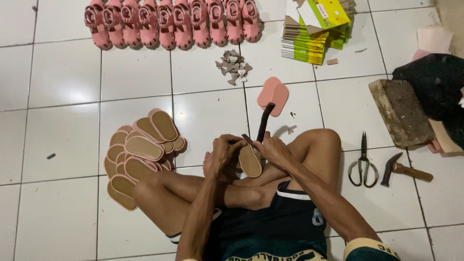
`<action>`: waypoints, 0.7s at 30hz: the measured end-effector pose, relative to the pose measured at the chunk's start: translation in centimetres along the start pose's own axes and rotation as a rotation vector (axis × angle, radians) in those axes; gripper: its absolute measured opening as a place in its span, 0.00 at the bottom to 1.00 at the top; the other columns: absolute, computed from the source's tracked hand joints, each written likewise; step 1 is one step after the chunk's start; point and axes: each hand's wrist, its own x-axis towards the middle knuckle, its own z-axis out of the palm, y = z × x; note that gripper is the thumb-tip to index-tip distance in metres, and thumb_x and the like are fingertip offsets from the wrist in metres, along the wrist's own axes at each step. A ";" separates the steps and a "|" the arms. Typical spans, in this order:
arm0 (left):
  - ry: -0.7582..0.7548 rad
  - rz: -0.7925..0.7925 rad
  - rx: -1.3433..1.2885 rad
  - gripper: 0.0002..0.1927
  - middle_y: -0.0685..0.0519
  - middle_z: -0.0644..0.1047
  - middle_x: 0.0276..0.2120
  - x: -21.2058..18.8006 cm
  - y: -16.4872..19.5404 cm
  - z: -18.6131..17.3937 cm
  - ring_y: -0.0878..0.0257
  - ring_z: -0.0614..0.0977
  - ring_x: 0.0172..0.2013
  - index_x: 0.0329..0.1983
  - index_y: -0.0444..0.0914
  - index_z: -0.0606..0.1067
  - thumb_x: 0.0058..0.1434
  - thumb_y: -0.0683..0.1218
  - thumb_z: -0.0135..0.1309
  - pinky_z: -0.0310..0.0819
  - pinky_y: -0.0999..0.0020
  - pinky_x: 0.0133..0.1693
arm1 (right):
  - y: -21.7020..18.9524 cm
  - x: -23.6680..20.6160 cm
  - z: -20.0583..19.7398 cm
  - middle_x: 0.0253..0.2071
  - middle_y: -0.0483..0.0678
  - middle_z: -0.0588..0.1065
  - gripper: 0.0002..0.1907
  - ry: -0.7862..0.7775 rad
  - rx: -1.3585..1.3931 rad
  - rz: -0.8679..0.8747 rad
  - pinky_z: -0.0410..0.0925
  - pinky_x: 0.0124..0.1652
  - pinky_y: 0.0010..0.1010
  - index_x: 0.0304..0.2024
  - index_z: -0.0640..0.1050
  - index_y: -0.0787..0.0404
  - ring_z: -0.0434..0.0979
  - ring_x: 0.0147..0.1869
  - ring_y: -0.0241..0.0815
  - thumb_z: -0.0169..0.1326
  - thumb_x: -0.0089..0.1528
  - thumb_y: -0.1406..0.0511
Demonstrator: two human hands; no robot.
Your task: The person sits on the floor assembling foam slippers, pressing pink insole tops onto brown sole pieces and using a curved hand tool to press and trim the joined edges, placing finished pairs onto a growing pile beside them.
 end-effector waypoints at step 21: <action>0.144 0.417 0.059 0.16 0.47 0.85 0.31 7.6 -4.9 3.5 0.58 0.86 0.30 0.38 0.38 0.85 0.52 0.53 0.69 0.80 0.65 0.34 | 0.7 1.2 -1.0 0.30 0.71 0.78 0.29 0.069 0.059 -0.001 0.72 0.36 0.54 0.44 0.72 0.77 0.81 0.38 0.69 0.52 0.66 0.52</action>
